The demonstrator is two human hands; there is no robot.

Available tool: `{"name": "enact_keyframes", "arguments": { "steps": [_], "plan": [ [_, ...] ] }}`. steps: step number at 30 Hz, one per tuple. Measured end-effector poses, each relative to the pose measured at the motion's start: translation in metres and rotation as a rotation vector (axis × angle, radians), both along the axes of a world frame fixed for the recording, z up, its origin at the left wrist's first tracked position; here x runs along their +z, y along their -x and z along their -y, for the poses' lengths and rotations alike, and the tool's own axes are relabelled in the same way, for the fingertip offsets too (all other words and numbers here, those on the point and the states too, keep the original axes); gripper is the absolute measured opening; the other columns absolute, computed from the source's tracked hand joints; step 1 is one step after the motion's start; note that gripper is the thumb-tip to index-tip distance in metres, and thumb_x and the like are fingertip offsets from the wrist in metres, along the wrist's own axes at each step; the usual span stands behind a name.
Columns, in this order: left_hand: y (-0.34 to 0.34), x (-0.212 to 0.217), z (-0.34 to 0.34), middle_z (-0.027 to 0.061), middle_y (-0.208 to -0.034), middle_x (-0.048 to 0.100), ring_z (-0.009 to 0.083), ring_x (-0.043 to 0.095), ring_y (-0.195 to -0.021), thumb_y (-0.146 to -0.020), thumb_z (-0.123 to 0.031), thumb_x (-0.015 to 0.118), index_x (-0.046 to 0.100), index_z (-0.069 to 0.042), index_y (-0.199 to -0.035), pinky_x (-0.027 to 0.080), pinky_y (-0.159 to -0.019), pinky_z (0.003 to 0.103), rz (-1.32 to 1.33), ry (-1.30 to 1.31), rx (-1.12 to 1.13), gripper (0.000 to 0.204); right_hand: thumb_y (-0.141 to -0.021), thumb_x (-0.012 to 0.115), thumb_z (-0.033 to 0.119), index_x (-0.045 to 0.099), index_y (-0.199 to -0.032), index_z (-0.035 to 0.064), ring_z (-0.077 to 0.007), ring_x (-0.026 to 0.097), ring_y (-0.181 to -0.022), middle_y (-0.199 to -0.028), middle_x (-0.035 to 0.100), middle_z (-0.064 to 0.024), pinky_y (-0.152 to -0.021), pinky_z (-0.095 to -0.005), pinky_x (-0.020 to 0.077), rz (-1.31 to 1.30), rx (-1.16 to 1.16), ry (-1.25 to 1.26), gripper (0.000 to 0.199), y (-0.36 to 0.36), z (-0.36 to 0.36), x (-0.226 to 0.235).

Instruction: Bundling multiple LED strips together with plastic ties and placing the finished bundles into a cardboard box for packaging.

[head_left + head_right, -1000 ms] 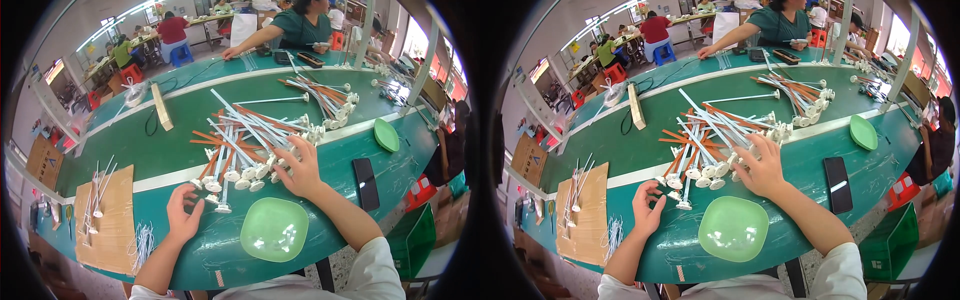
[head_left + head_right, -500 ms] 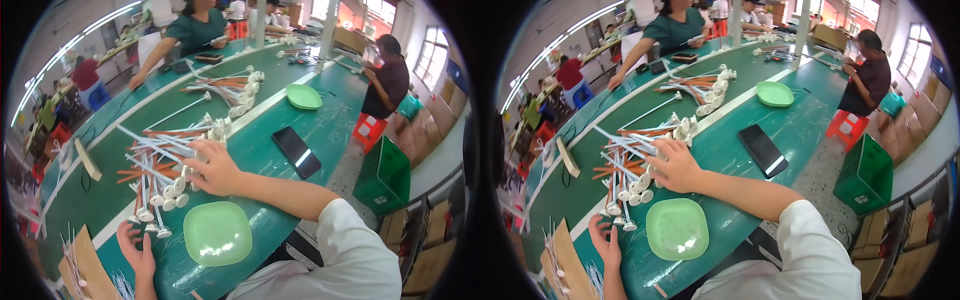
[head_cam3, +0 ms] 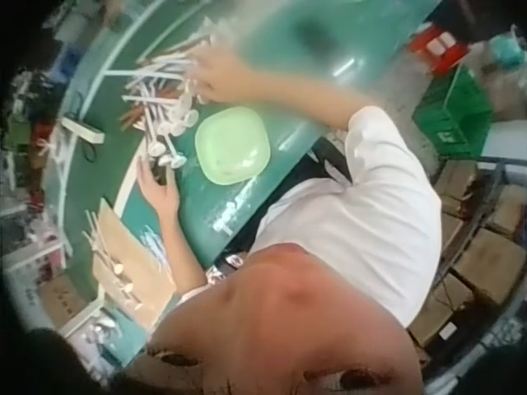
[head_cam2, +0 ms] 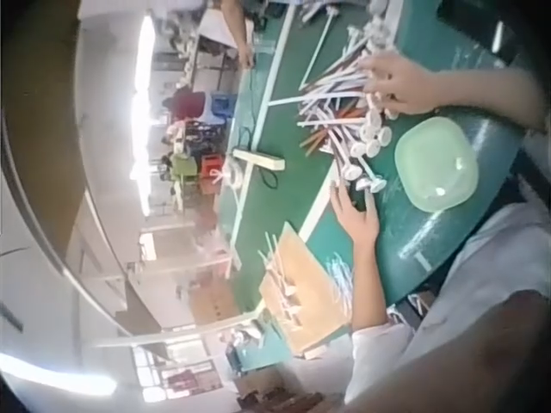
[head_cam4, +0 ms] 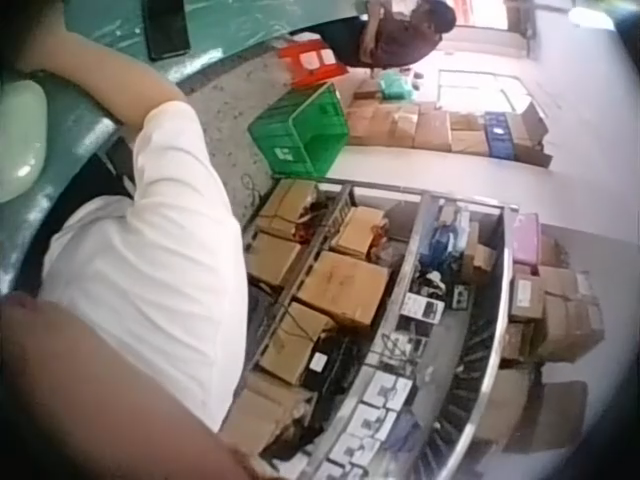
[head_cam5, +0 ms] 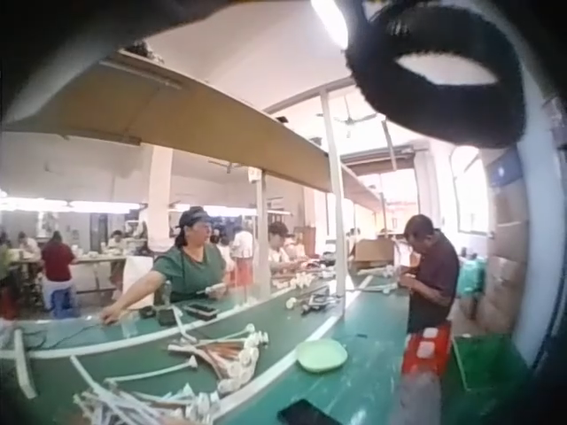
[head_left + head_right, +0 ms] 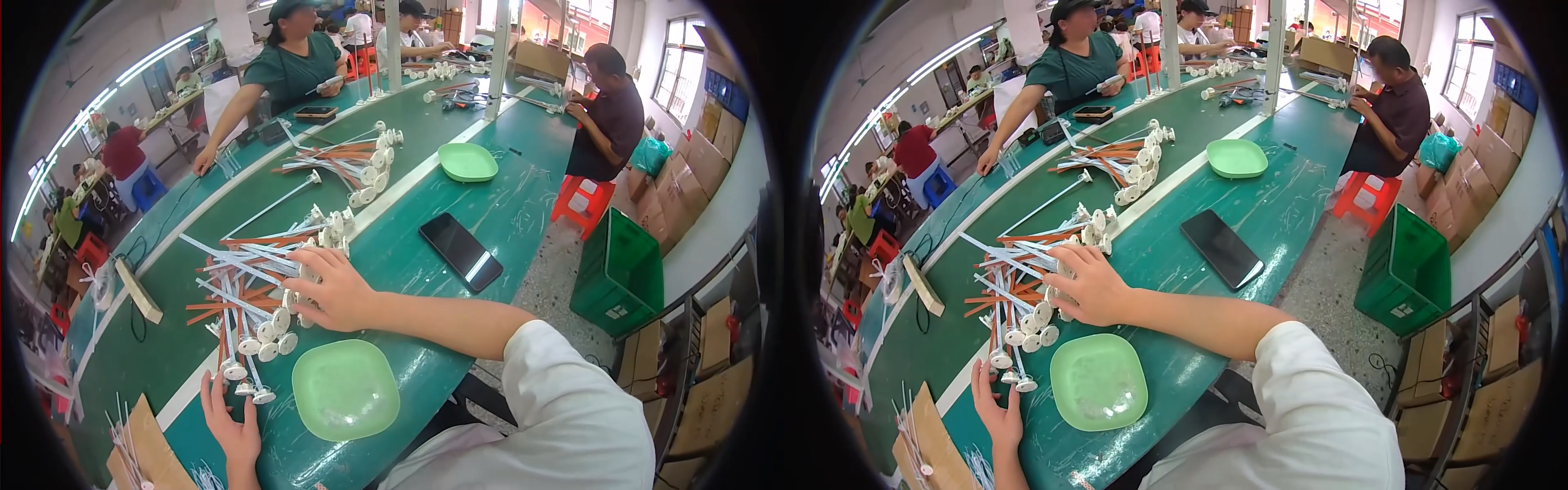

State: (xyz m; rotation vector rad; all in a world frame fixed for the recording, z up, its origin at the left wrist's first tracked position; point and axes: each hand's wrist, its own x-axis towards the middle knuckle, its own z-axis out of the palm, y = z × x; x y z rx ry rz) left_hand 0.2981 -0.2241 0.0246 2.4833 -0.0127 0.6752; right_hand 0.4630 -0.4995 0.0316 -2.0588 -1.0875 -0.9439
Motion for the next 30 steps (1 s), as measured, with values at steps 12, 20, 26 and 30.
{"name": "enact_keyframes", "arguments": {
  "steps": [12, 20, 26, 30],
  "plan": [
    [0.007, -0.009, -0.036, 0.0177, -0.103, 0.060, 0.0304, 0.060, -0.087, -0.072, -0.006, 0.073, 0.059, 0.000, -0.110, 0.046, -0.077, 0.038, 0.094, -0.226, 0.061, 0.041, -0.075, 0.073, 0.022, 0.062, -0.102, 0.0098, -0.0391, 0.044, -0.121, -0.130, 0.046, -0.0201, -0.098, -0.0511, 0.0361, -0.002, 0.065, -0.002, 0.032, -0.002, -0.007, -0.003],
    [0.025, 0.018, -0.065, 0.0132, -0.079, 0.061, 0.0183, 0.057, -0.065, -0.077, -0.010, 0.069, 0.063, 0.002, -0.091, 0.042, -0.059, 0.026, 0.270, 0.411, -0.155, 0.020, -0.073, 0.076, 0.019, 0.066, -0.102, 0.0104, -0.0407, 0.047, -0.120, -0.132, 0.048, -0.0199, -0.098, -0.0508, 0.0380, -0.034, -0.012, 0.044, 0.031, 0.004, 0.003, 0.005],
    [0.070, 0.050, -0.121, 0.0042, -0.071, 0.050, 0.0105, 0.043, -0.060, -0.092, -0.022, 0.049, 0.056, -0.001, -0.084, 0.032, -0.057, 0.022, 0.841, 0.744, 0.002, 0.023, -0.075, 0.075, 0.019, 0.067, -0.101, 0.0100, -0.0393, 0.046, -0.120, -0.132, 0.048, -0.0186, -0.099, -0.0494, 0.0364, -0.023, 0.019, 0.045, 0.028, 0.007, -0.008, 0.009],
    [0.065, 0.061, -0.118, 0.0005, -0.075, 0.051, 0.0099, 0.046, -0.067, -0.097, -0.021, 0.047, 0.055, -0.004, -0.088, 0.037, -0.061, 0.024, 0.963, 1.012, 0.027, 0.020, -0.075, 0.075, 0.019, 0.067, -0.100, 0.0100, -0.0394, 0.046, -0.120, -0.132, 0.048, -0.0188, -0.099, -0.0489, 0.0364, -0.005, -0.003, 0.070, 0.028, 0.006, -0.011, 0.009]
  ]
}}
